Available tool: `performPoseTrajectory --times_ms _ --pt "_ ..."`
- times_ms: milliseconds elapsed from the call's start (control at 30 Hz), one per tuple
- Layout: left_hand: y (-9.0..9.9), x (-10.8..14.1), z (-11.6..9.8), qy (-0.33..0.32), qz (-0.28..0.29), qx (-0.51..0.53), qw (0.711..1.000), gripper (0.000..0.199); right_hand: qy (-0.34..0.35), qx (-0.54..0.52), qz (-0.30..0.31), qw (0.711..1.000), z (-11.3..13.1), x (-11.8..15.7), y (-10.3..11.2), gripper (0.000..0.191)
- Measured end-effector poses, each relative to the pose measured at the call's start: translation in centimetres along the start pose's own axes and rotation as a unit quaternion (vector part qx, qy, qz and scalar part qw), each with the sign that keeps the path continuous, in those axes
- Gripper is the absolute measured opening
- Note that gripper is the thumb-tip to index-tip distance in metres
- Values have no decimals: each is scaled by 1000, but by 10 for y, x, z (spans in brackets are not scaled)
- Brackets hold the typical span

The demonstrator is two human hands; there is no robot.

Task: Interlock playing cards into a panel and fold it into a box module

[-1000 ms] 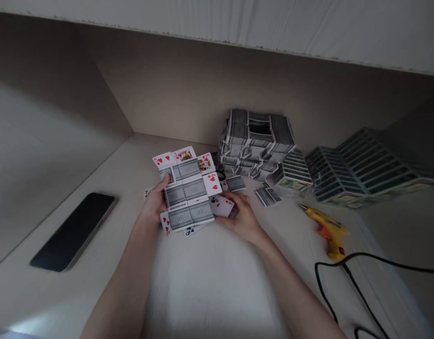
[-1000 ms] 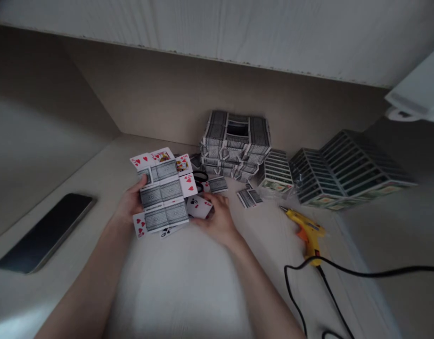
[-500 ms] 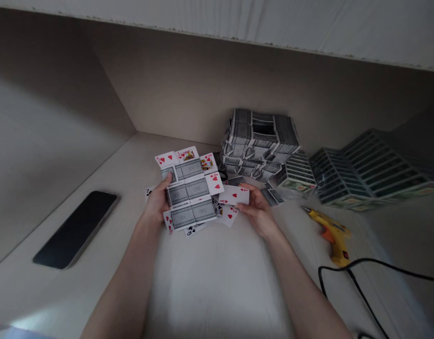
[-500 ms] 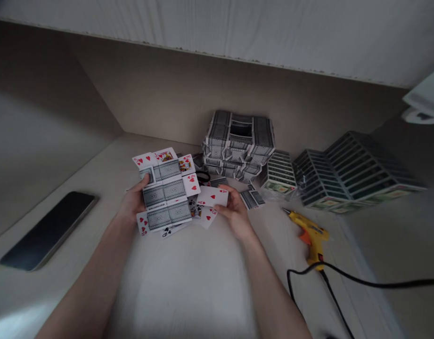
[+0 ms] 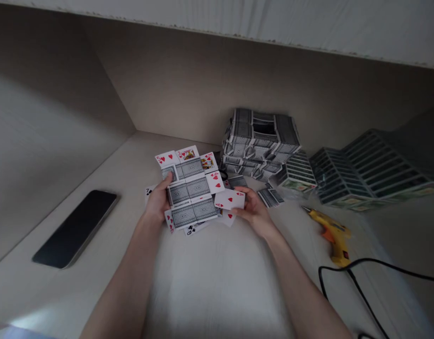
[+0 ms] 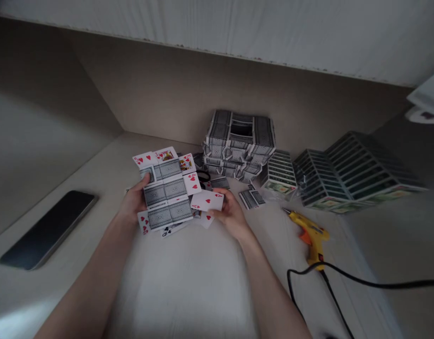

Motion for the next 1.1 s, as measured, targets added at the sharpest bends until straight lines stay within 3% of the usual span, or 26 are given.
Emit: performPoseTrajectory --times_ms 733,967,1100 --pt "5 -7 -6 -70 -1 -66 995 32 -20 2 53 998 3 1 -10 55" --pt "4 -5 -8 -74 -6 -83 994 35 34 47 58 997 16 1 -10 44" --pt "3 -5 -8 -80 -2 -102 992 31 21 47 85 995 15 1 -13 45"
Point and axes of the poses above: each hand's wrist, its own x-axis away from the middle knuckle, its own y-axis out of the back of the hand, z = x × y, the point moved 10 cm from there along -x, towards the middle knuckle, and after that the axes turned 11 degrees about z, right-handed, at the moved point
